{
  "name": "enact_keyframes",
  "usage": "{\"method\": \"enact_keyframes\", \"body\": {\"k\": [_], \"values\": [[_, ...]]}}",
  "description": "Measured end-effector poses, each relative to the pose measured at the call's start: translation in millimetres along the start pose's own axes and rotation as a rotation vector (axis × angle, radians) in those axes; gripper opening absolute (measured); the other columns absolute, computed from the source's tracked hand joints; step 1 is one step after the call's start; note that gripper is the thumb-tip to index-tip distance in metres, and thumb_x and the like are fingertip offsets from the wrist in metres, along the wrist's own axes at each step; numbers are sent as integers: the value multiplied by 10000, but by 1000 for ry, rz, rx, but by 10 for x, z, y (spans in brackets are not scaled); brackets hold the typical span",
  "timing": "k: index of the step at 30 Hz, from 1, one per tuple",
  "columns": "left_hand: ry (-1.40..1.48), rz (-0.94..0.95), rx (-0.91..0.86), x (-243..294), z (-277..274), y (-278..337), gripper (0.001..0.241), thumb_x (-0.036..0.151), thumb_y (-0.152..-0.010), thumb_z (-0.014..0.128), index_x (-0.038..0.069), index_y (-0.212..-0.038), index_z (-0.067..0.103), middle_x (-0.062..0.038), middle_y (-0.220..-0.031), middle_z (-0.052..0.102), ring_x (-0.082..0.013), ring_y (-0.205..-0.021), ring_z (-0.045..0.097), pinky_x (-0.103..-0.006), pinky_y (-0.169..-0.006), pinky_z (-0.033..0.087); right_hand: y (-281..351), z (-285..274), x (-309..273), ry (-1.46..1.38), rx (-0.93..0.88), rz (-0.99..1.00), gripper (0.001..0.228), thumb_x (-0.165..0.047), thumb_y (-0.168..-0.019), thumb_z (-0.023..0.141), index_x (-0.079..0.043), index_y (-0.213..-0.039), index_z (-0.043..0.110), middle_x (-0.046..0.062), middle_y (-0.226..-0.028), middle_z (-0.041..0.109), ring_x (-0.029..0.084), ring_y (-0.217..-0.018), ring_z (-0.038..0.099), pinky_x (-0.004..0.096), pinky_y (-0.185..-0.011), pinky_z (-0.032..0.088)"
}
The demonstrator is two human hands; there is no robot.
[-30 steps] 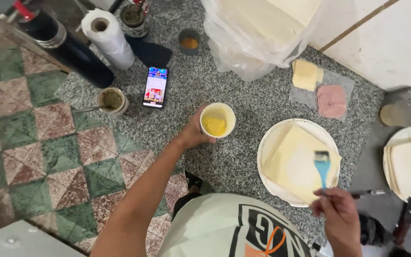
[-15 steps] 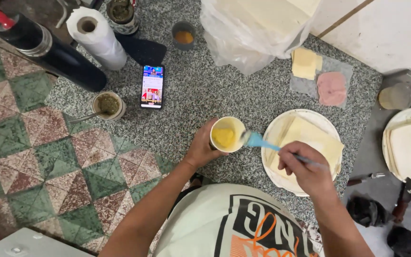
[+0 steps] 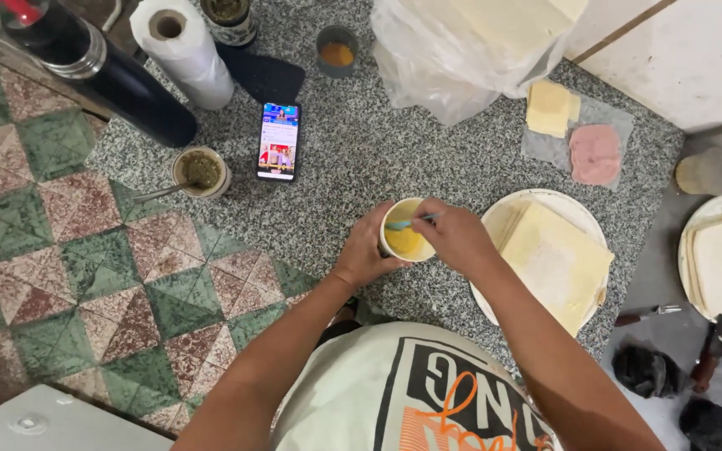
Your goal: Brushing pastry sheets with a liquid wash and layering them with ham and cheese slices.
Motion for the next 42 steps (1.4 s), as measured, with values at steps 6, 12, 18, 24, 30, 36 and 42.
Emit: {"method": "enact_keyframes", "body": {"k": [6, 12, 18, 24, 30, 36, 42], "values": [[-30, -34, -17, -19, 6, 50, 1184, 527, -631, 939, 62, -1555, 363, -218, -1522, 478, -395, -1444, 424, -497, -1269, 267, 117, -39, 111, -25, 48, 28, 172, -338, -1059, 529, -223, -1105, 649, 158, -784, 754, 416, -793, 732, 523, -791, 556], [-18, -41, -35, 22, -14, 25, 1179, 535, -640, 929, 54, -1555, 363, -206, -1527, 481, -370, -1461, 416, -470, -1268, 263, 140, 114, 196, -47, 79, 60, 160, -356, -1053, 534, -251, -1094, 646, 135, -745, 749, 374, -808, 737, 500, -807, 570], [-25, -34, -27, -46, 22, 39, 1189, 528, -624, 942, 67, -1554, 361, -200, -1532, 479, -362, -1462, 416, -472, -1271, 266, 96, 165, 474, -327, 105, 155, 178, -359, -1022, 596, -208, -1049, 687, 102, -876, 784, 313, -743, 722, 474, -705, 546], [-3, -55, 0, -124, 49, 61, 1218, 509, -594, 966, 76, -1562, 366, -185, -1517, 492, -350, -1452, 428, -449, -1271, 269, 236, 44, 472, -789, 277, 282, 103, -192, -916, 645, -132, -857, 703, 59, -613, 651, 122, -395, 480, 268, -388, 357], [-2, -72, 0, -21, -16, 54, 1236, 502, -552, 981, 72, -1549, 391, -189, -1503, 509, -343, -1441, 447, -437, -1271, 282, 233, 458, 1126, -1318, 318, 308, 132, -157, -940, 669, -98, -1025, 588, 127, -712, 659, 118, -404, 466, 206, -354, 256], [79, -6, 39, 91, -103, 39, 1190, 492, -542, 987, 13, -1490, 450, -229, -1424, 568, -383, -1381, 509, -457, -1249, 328, 406, 838, 1620, -1663, 313, 401, 46, -203, -947, 635, -194, -958, 591, 68, -717, 665, 111, -481, 454, 184, -427, 224], [230, 41, 52, 248, -74, -48, 1147, 482, -569, 983, -45, -1450, 470, -276, -1385, 585, -429, -1353, 524, -493, -1223, 360, 522, 1072, 1751, -1894, 365, 424, 36, -212, -936, 671, -179, -943, 660, 59, -750, 680, 115, -517, 457, 161, -407, 255]]}}
Point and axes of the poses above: each hand's wrist, its own y-axis away from the middle knuckle, its own z-axis out of the palm, x = y × z, the point moved 9 cm from there along -y, towards the middle knuckle
